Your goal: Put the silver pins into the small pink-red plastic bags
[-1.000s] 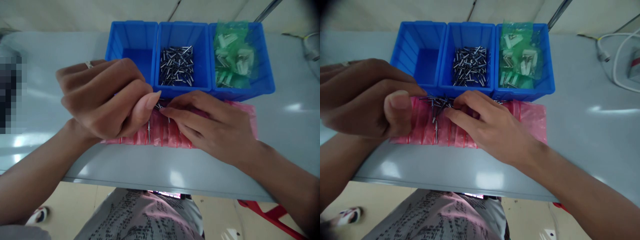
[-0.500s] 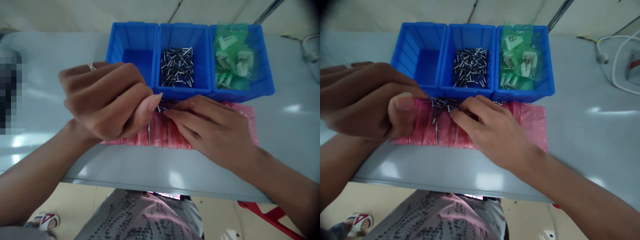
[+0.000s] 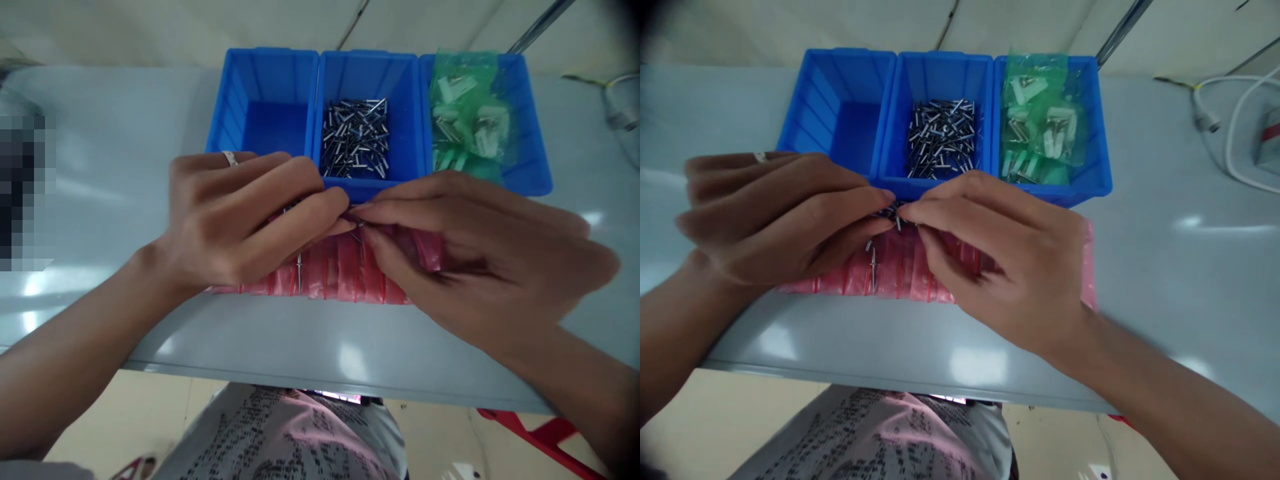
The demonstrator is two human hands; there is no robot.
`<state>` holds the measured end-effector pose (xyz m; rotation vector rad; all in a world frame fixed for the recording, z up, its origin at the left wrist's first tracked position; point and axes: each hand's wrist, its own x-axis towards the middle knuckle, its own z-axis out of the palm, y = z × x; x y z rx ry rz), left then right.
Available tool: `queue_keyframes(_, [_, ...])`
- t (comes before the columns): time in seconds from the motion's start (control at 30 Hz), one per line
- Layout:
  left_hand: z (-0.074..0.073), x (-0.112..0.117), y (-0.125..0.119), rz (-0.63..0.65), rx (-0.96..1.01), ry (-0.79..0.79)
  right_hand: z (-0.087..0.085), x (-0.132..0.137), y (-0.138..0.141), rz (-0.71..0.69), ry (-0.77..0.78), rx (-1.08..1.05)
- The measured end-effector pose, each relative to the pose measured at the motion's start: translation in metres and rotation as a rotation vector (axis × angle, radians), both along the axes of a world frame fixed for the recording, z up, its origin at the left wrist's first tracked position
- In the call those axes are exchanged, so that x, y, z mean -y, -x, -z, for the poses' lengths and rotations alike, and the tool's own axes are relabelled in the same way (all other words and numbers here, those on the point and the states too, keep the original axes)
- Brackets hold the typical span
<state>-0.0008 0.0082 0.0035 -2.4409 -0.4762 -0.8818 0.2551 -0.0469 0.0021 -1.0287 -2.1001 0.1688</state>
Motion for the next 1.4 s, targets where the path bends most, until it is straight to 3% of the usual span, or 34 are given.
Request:
queue_keyframes(0.13, [-0.003, -0.001, 0.000, 0.026, -0.035, -0.004, -0.005, 0.002, 0.006, 0.060, 0.214, -0.239])
queue_keyframes(0.27, [-0.008, 0.003, 0.004, 0.050, -0.025, 0.019, -0.008, 0.000, 0.009, 0.106, 0.289, -0.368])
queue_keyframes(0.43, [-0.008, 0.013, 0.012, -0.144, -0.078, 0.094, -0.007, 0.001, 0.007, 0.167, 0.336, -0.384])
queue_keyframes(0.57, [-0.002, 0.009, 0.008, -0.039, -0.011, 0.025, -0.003, 0.000, 0.006, 0.208, 0.367, -0.393])
queue_keyframes(0.9, [-0.002, 0.004, 0.003, 0.046, 0.060, 0.071, 0.001, -0.003, 0.005, 0.092, 0.375, -0.524])
queue_keyframes(1.07, [0.000, 0.000, 0.007, -0.040, 0.131, 0.092, 0.000, -0.014, -0.001, -0.059, 0.417, -0.762])
queue_keyframes(1.13, [0.000, -0.001, 0.007, -0.079, 0.143, 0.090, -0.001, -0.015, -0.003, -0.039, 0.359, -0.698])
queue_keyframes(1.2, [-0.002, -0.001, 0.007, -0.089, 0.151, 0.078, -0.002, -0.013, -0.004, 0.002, 0.226, -0.465])
queue_keyframes(1.33, [-0.005, -0.002, 0.005, -0.068, 0.140, 0.041, 0.005, -0.008, -0.001, -0.166, -0.094, 0.196])
queue_keyframes(1.4, [-0.006, -0.001, 0.005, -0.070, 0.133, 0.032, 0.011, -0.008, 0.001, -0.230, -0.154, 0.350])
